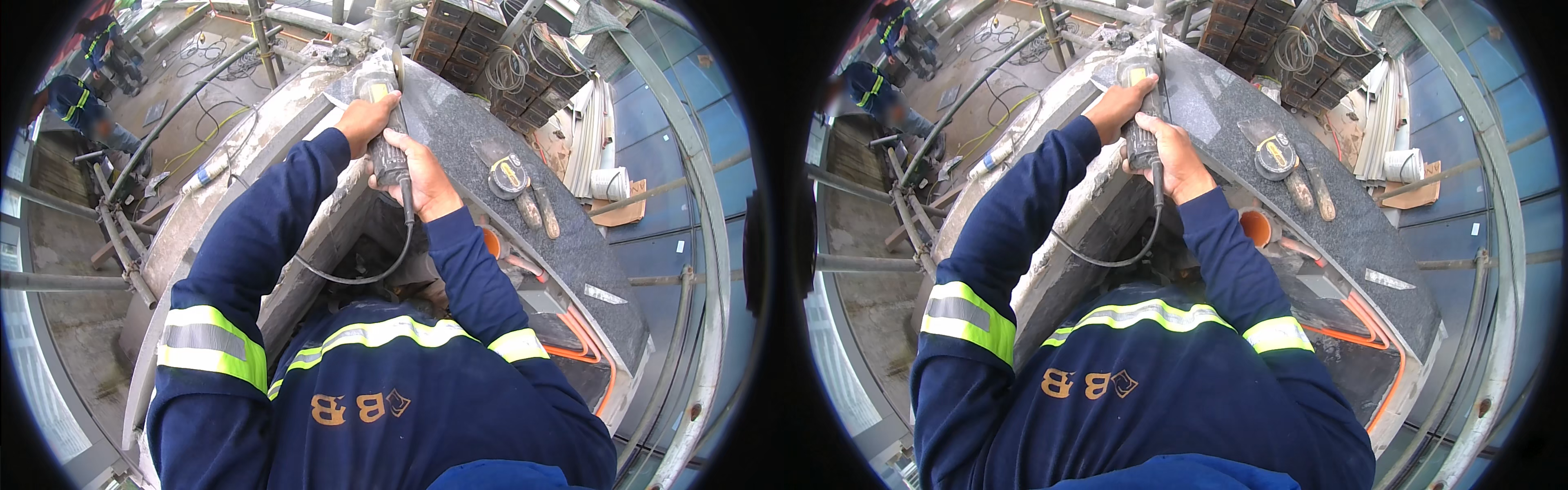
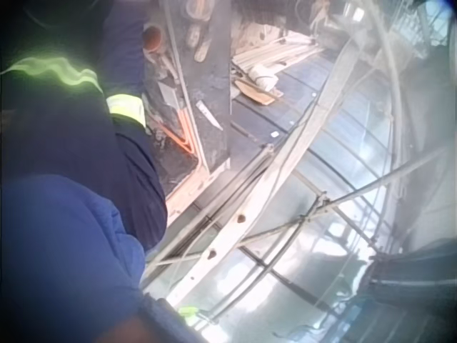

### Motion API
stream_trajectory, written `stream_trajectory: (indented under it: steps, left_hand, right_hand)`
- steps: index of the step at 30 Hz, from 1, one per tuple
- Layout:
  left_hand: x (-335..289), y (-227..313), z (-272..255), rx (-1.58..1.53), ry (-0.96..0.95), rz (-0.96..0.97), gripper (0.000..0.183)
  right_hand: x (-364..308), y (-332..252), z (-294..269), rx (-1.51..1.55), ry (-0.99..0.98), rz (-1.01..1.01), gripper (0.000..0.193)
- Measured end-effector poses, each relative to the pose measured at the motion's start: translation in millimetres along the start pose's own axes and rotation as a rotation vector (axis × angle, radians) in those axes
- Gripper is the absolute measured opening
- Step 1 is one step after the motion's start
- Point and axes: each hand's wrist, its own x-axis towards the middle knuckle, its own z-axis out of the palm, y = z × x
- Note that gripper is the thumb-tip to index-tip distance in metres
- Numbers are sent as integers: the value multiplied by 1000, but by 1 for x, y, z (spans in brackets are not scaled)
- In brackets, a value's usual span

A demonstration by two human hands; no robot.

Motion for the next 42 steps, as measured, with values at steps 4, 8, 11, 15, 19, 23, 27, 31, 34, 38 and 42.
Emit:
stream_trajectory:
  steps: [4, 8, 11, 15, 19, 23, 27, 31, 34, 38, 42]
  left_hand:
    - [7, -2, 0, -23, 3, -19, 65]
    - [5, 2, 1, 21, -2, -21, 65]
    - [-1, -1, 0, -32, -35, -15, 68]
    - [-8, -12, 1, -84, -60, -32, 67]
    - [-15, -20, 3, -89, -43, -40, 67]
    - [-21, -21, 6, -51, -32, -32, 68]
    - [-16, -25, 5, -39, -25, -8, 69]
    - [-12, -23, 6, -31, -31, -14, 71]
    - [-6, -24, 5, -25, -36, -2, 73]
    - [-6, -23, 5, -41, -44, 12, 75]
    - [-8, -16, 5, -22, -45, 9, 74]
  right_hand:
    - [3, -1, -1, -4, -3, 3, 26]
    - [1, -3, 2, 15, 9, -8, 25]
    - [-6, 1, 4, 13, 21, -14, 25]
    - [-23, 7, 12, -11, 64, -19, 24]
    - [-38, 8, 23, 21, 96, -43, 23]
    - [-45, 10, 22, 20, 98, -49, 25]
    - [-42, 12, 19, 9, 89, -52, 26]
    - [-37, 10, 15, 29, 74, -43, 26]
    - [-33, 9, 13, 40, 72, -29, 26]
    - [-32, 7, 14, 47, 63, -18, 25]
    - [-28, 5, 12, 66, 53, -5, 25]
